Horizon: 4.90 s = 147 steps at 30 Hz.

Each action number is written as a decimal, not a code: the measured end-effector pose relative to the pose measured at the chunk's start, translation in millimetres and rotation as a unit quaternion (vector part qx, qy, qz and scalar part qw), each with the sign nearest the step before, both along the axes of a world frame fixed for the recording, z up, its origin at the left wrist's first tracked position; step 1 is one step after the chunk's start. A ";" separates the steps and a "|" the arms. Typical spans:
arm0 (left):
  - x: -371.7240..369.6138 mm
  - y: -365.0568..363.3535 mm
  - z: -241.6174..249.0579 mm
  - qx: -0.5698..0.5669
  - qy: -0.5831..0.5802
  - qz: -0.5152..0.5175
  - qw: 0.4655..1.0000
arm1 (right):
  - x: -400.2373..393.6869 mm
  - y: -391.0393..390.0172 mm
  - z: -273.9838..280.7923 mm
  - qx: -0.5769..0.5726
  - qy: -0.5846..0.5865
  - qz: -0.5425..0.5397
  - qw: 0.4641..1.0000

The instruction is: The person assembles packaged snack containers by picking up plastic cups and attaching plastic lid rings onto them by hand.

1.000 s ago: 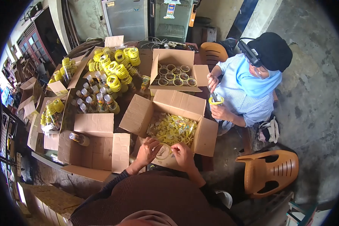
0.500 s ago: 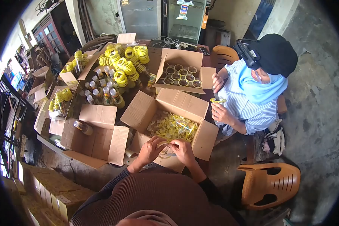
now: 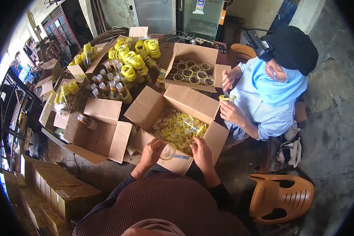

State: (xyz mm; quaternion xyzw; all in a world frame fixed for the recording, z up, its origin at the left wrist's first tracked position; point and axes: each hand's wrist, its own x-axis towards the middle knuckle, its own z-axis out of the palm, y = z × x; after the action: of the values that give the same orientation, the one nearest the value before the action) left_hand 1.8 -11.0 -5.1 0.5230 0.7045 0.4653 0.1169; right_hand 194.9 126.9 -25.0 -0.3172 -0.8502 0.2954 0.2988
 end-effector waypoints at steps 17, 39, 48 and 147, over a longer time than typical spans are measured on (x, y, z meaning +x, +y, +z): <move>14.0 16.2 15.9 -0.038 -0.015 0.019 0.999 | 100.7 17.5 -30.7 -0.098 -0.121 -0.186 0.970; 23.9 5.3 7.5 -0.060 -0.022 -0.074 0.995 | -10.5 -16.7 0.1 -0.209 0.047 0.062 0.975; 22.2 -3.8 -30.4 -0.040 -0.112 -0.042 0.992 | -24.4 -20.0 -30.3 -0.465 0.081 0.049 0.880; 43.7 26.1 -19.0 0.120 -0.264 0.046 0.956 | -29.5 -2.6 -45.5 -0.155 -0.026 -0.005 0.988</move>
State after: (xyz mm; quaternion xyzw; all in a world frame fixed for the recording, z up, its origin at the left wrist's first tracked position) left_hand 45.5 15.2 -24.2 0.3590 0.6110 0.6725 0.2136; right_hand 165.4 124.3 -70.5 -0.3719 -0.7996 0.4140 0.2256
